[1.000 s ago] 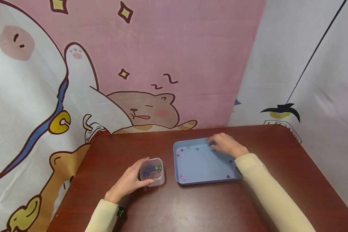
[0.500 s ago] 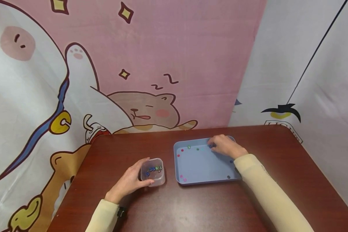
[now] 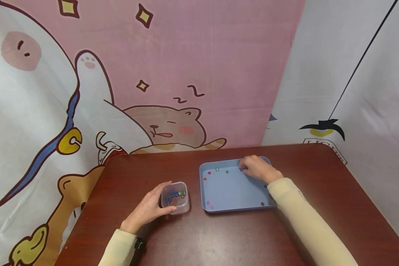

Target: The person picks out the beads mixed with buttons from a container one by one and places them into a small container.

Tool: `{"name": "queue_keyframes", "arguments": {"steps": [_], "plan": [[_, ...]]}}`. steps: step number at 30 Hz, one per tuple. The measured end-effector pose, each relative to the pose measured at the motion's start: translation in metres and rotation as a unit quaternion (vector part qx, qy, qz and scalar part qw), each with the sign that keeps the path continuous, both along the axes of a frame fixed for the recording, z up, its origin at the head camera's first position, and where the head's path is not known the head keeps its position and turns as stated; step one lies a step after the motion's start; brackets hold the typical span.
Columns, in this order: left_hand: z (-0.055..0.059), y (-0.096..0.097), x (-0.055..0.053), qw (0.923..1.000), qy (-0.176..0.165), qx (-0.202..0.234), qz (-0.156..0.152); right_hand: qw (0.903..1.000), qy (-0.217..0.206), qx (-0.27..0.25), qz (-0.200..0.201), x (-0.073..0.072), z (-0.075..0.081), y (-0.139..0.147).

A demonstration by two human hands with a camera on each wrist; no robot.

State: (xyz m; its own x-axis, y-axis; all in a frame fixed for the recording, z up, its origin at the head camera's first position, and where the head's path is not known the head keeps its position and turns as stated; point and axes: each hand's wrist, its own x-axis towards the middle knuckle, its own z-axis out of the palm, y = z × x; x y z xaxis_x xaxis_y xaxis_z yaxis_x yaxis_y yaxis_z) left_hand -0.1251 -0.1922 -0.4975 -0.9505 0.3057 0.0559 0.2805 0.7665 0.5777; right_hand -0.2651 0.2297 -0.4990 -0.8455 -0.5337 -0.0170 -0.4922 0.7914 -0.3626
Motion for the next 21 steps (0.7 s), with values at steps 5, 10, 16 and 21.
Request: {"name": "queue_keyframes", "arguments": {"steps": [5, 10, 16, 21], "plan": [[0.001, 0.000, 0.000, 1.0000, -0.001, 0.002, 0.000, 1.0000, 0.004, -0.004, 0.002, 0.000, 0.000, 0.000], [0.000, 0.000, 0.001, 1.0000, 0.001, 0.001, 0.000, 0.9997, 0.018, -0.011, 0.011, -0.001, 0.006, 0.003], [0.000, 0.000, 0.000, 1.0000, 0.004, 0.006, -0.002, 0.9988, 0.036, -0.031, 0.012, 0.001, 0.025, 0.003], [-0.001, -0.001, 0.000, 0.9997, 0.021, 0.003, -0.013, 0.9981, 0.045, -0.040, 0.007, 0.006, 0.041, -0.001]]}}
